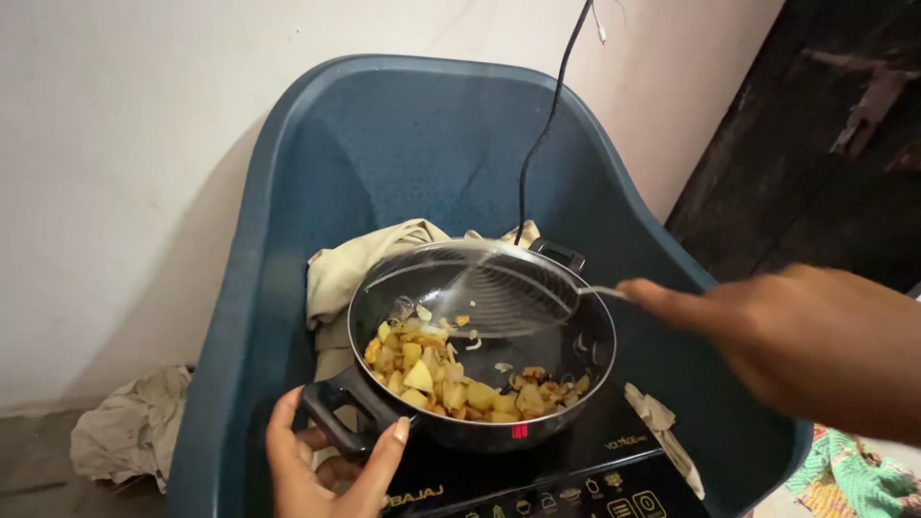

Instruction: Adding chopped carrots and seasoning to a pan of potatoes on an induction stove.

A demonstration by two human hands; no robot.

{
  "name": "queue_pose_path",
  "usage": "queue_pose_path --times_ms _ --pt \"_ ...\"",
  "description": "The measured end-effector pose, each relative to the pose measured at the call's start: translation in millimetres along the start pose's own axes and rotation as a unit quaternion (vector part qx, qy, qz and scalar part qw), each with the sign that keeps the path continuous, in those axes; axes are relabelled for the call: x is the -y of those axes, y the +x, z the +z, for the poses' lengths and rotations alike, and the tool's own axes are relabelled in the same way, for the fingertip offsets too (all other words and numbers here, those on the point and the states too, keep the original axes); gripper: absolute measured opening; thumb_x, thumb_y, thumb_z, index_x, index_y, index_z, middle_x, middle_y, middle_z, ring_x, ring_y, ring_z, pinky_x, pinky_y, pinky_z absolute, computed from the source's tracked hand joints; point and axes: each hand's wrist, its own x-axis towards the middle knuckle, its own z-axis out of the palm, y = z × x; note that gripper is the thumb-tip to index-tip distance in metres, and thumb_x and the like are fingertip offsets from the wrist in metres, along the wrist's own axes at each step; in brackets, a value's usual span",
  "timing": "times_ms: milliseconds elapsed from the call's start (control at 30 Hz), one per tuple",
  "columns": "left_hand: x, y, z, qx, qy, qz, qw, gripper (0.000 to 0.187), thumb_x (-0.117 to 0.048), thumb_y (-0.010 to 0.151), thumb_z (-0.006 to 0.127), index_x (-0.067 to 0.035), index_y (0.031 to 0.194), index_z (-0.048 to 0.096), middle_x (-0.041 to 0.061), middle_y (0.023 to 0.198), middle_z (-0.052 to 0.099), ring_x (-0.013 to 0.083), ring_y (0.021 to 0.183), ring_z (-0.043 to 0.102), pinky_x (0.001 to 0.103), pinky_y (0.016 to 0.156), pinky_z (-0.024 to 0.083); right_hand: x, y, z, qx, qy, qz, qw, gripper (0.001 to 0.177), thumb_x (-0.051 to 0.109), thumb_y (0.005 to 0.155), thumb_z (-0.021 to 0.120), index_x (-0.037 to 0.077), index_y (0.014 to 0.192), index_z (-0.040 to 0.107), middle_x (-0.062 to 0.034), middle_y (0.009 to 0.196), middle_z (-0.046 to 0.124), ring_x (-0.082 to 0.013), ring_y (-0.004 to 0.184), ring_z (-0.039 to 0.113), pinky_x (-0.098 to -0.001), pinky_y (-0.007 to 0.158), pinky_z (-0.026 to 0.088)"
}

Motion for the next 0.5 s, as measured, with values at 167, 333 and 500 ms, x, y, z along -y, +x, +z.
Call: queue_pose_path --times_ms 167,333,500 --pt "-8.2 -3.6 0.1 0.013 -0.031 -0.015 0.999 0.110 -0.006 0.062 0.088 -0.013 0.154 0.027 0.020 0.108 0.064 0.0252 0.076 0.072 0.037 0.059 0.060 33.9 26.3 -51.1 0.082 -0.035 0.092 0.992 0.068 0.015 0.106 0.040 0.032 0.168 0.019 -0.0036 0.073 0.070 -0.0099 0.052 0.061 -0.0282 0.051 0.053" --pt "8.2 7.5 0.7 0.025 -0.060 0.005 0.998 0.109 -0.002 0.063 0.086 -0.009 0.153 0.024 0.021 0.110 0.064 0.0266 0.087 0.075 0.038 0.069 0.062 24.2 62.3 -28.6 -0.001 -0.017 0.056 0.998 0.067 0.010 0.099 0.042 0.028 0.161 0.023 -0.0088 0.067 0.065 -0.0167 0.052 0.061 -0.0336 0.052 0.054" --pt "13.1 8.4 4.4 0.004 -0.089 0.038 0.995 0.100 0.002 0.064 0.084 -0.005 0.146 0.027 0.022 0.113 0.062 0.0267 0.095 0.075 0.039 0.079 0.064 31.1 59.0 -15.0 0.077 0.128 0.041 0.988 0.058 0.015 0.103 0.039 0.039 0.156 0.041 -0.0079 0.065 0.063 -0.0158 0.051 0.054 -0.0346 0.051 0.051"
